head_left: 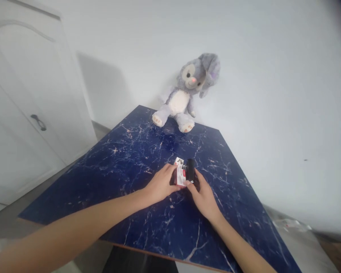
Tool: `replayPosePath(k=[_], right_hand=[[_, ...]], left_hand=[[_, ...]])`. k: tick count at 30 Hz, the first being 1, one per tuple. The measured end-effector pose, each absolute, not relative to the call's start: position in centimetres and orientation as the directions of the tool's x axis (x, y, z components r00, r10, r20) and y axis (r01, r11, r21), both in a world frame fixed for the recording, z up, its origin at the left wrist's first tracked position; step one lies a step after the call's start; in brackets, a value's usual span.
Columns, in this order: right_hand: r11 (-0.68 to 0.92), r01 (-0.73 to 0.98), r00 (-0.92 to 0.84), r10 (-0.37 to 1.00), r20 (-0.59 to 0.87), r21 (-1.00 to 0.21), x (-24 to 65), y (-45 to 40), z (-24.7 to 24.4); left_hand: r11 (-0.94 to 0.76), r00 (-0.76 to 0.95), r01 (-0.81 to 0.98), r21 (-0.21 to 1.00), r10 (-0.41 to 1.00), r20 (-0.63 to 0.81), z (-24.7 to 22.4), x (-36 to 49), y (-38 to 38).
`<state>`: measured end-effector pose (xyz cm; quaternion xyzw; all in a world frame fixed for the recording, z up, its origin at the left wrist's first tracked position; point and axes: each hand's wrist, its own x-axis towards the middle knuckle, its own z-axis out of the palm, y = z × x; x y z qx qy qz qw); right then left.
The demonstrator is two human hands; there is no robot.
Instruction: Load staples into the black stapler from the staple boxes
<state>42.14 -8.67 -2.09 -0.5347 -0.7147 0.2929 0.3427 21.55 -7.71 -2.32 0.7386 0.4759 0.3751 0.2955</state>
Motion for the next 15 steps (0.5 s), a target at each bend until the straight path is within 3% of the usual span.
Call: replayPosePath(k=[4, 8, 15], right_hand=[[0.293, 0.606, -0.175, 0.956, 0.236, -0.739, 41.9, -8.5, -2.3], [0.363, 0.653, -0.214, 0.93, 0.298, -0.664, 41.8, -8.6, -2.2], [0.39, 0.628, -0.235, 0.92, 0.314, -0.673, 42.1, -8.4, -2.2]], left_hand=[[-0.335, 0.202, 0.575, 0.747, 0.942, 0.267, -1.7, 21.2, -7.0], [-0.382, 0.27, 0.572, 0.726, 0.923, 0.273, -1.3, 20.5, -6.8], [-0.411, 0.345, 0.545, 0.731, 0.904, 0.251, -1.4, 19.8, -5.5]])
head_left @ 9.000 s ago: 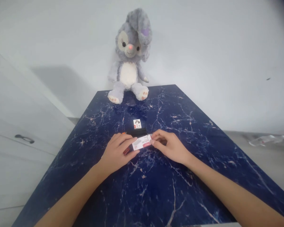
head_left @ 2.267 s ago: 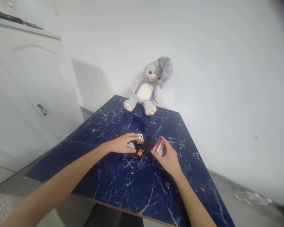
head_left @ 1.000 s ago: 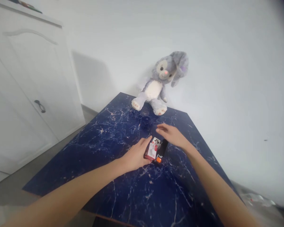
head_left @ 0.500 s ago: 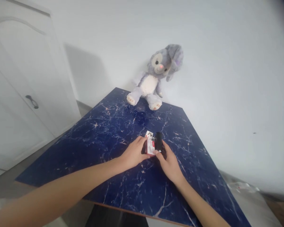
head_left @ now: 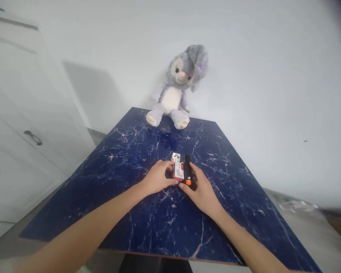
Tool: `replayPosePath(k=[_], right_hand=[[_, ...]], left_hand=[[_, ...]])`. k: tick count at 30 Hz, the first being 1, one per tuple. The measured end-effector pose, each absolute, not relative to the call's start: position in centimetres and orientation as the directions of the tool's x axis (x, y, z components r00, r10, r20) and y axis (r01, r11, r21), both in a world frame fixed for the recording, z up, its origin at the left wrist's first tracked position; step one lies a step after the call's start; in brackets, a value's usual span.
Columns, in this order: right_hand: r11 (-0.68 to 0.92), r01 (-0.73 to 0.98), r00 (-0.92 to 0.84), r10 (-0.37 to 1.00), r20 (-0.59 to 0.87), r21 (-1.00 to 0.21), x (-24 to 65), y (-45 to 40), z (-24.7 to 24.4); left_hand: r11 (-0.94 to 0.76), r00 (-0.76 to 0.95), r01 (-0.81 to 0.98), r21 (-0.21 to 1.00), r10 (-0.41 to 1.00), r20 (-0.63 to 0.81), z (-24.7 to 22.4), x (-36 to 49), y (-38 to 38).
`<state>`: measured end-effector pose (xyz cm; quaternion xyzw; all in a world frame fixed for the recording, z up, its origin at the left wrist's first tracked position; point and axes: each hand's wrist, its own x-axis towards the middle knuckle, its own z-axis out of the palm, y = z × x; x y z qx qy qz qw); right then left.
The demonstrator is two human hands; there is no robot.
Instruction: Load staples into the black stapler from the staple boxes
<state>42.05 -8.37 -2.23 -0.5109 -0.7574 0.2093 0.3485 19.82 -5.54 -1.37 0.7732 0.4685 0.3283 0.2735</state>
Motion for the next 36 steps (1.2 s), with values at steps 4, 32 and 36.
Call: replayPosePath(k=[4, 32, 36], right_hand=[[0.423, 0.651, -0.282, 0.905, 0.317, -0.63, 42.3, -8.7, -1.6], [0.492, 0.725, -0.498, 0.858, 0.127, -0.481, 44.4, -9.9, 0.1], [0.513, 0.729, -0.516, 0.847, 0.129, -0.454, 44.8, -10.1, 0.1]], left_hand=[[-0.46, 0.396, 0.54, 0.705, 0.878, 0.269, -1.1, 19.8, -5.2], [-0.501, 0.428, 0.837, 0.221, 0.85, 0.307, -1.3, 21.1, -7.6], [-0.542, 0.47, 0.828, 0.144, 0.81, 0.35, -1.2, 21.2, -8.1]])
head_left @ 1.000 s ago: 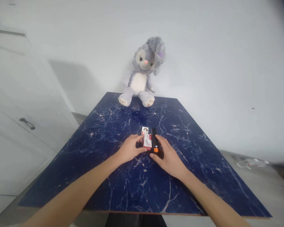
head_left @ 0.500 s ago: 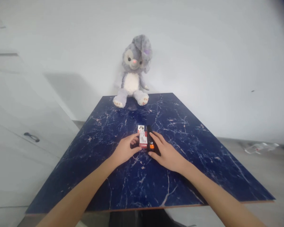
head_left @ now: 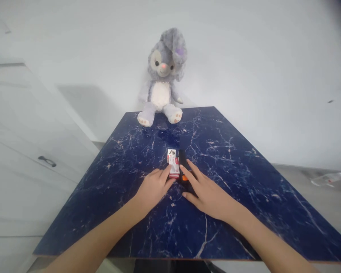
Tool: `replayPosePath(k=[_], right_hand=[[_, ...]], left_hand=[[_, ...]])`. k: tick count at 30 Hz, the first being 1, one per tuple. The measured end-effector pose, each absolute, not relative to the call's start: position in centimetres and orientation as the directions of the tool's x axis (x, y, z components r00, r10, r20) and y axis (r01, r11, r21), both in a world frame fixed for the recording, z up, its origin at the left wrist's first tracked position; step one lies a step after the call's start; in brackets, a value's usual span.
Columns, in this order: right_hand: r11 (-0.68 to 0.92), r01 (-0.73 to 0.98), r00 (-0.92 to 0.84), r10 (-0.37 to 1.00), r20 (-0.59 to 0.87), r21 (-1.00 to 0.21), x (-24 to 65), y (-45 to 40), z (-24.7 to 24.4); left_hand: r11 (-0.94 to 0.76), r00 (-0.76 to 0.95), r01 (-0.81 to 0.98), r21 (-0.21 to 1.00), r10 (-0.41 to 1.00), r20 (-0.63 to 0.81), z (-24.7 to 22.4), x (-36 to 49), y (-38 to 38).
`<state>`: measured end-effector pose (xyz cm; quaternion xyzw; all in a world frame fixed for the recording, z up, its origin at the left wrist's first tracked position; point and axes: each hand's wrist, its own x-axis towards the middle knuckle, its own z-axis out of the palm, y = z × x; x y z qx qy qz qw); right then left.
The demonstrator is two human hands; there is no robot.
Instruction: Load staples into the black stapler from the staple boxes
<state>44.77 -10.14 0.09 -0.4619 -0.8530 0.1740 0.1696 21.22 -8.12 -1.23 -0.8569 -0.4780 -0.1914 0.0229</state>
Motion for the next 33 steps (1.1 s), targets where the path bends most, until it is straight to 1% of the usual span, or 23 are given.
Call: replayPosePath(k=[4, 7, 9, 12, 14, 18, 21, 23, 24, 26, 29, 33], right_hand=[[0.522, 0.718, -0.531, 0.838, 0.123, -0.461, 45.2, -10.3, 0.1], [0.517, 0.728, -0.536, 0.839, 0.096, -0.45, 45.5, -10.4, 0.2], [0.513, 0.735, -0.533, 0.841, 0.09, -0.444, 45.7, -10.4, 0.2], [0.493, 0.741, -0.517, 0.852, 0.081, -0.456, 45.9, -10.1, 0.2], [0.48, 0.745, -0.506, 0.859, 0.077, -0.463, 46.1, -9.9, 0.2], [0.482, 0.741, -0.507, 0.858, 0.082, -0.468, 46.3, -9.5, 0.0], [0.492, 0.726, -0.513, 0.853, 0.097, -0.481, 46.3, -9.4, -0.2], [0.487, 0.723, -0.511, 0.854, 0.096, -0.49, 46.3, -9.3, -0.1], [0.482, 0.725, -0.508, 0.856, 0.09, -0.492, 46.3, -9.2, -0.1], [0.466, 0.732, -0.499, 0.863, 0.075, -0.497, 46.4, -9.1, 0.0], [0.431, 0.738, -0.469, 0.881, 0.065, -0.52, 46.5, -8.8, 0.0], [0.429, 0.714, -0.451, 0.886, 0.105, -0.553, 46.4, -8.5, -0.4]], left_hand=[[-0.554, 0.484, 0.821, 0.138, 0.804, 0.346, -1.4, 21.2, -8.1], [-0.54, 0.463, 0.822, 0.181, 0.818, 0.34, -1.3, 21.1, -7.8], [-0.54, 0.441, 0.796, 0.273, 0.827, 0.349, -1.2, 21.0, -7.4], [-0.536, 0.427, 0.716, 0.448, 0.843, 0.326, -1.1, 20.7, -6.7], [-0.528, 0.434, 0.679, 0.51, 0.849, 0.302, -1.1, 20.5, -6.3], [-0.507, 0.421, 0.691, 0.516, 0.862, 0.284, -1.1, 20.3, -6.4], [-0.462, 0.35, 0.715, 0.525, 0.886, 0.304, -0.8, 19.9, -6.3], [-0.475, 0.359, 0.716, 0.511, 0.879, 0.313, -0.5, 19.6, -5.6], [-0.49, 0.39, 0.715, 0.499, 0.871, 0.298, -0.4, 19.4, -5.1], [-0.507, 0.466, 0.707, 0.493, 0.859, 0.214, -0.4, 19.1, -3.8], [-0.478, 0.515, 0.694, 0.538, 0.852, 0.092, -1.2, 19.2, -2.6], [-0.447, 0.481, 0.691, 0.568, 0.871, 0.1, -2.2, 19.6, -2.7]])
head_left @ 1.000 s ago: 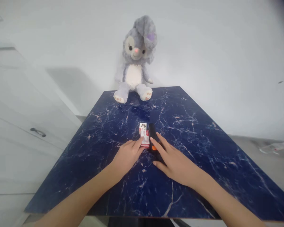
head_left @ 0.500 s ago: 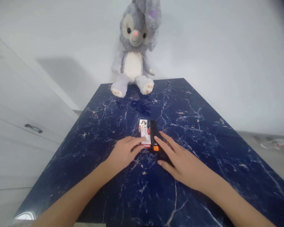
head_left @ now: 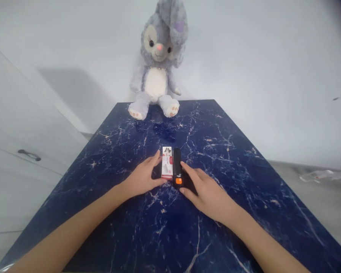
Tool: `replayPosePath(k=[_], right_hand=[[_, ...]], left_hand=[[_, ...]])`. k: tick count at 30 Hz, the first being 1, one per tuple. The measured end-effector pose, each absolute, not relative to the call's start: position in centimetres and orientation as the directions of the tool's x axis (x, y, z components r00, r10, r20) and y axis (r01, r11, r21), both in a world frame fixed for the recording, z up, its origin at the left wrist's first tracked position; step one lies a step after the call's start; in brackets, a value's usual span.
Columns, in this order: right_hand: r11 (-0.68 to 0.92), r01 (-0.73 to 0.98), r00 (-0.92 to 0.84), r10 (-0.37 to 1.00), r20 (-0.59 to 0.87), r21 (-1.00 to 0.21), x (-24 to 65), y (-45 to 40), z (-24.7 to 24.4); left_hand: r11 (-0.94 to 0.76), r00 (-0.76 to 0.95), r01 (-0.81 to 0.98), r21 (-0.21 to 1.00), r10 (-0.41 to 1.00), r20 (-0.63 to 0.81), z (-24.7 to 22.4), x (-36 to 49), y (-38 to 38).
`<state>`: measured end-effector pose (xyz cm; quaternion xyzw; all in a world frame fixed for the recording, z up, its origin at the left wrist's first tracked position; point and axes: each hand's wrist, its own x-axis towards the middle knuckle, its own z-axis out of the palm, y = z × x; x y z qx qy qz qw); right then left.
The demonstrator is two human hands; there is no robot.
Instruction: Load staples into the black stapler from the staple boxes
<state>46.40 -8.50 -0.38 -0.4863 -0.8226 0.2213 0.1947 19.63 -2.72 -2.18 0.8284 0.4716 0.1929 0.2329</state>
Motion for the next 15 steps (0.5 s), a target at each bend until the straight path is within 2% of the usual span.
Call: replayPosePath(k=[10, 15], right_hand=[[0.348, 0.73, -0.322, 0.934, 0.153, -0.588, 47.2, -8.0, -0.5], [0.354, 0.707, -0.312, 0.933, 0.179, -0.612, 47.7, -7.6, -0.3]], left_hand=[[-0.441, 0.464, 0.701, 0.561, 0.879, 0.112, -1.6, 22.0, -3.9], [-0.469, 0.42, 0.76, 0.45, 0.882, 0.211, -1.2, 23.0, -3.5]])
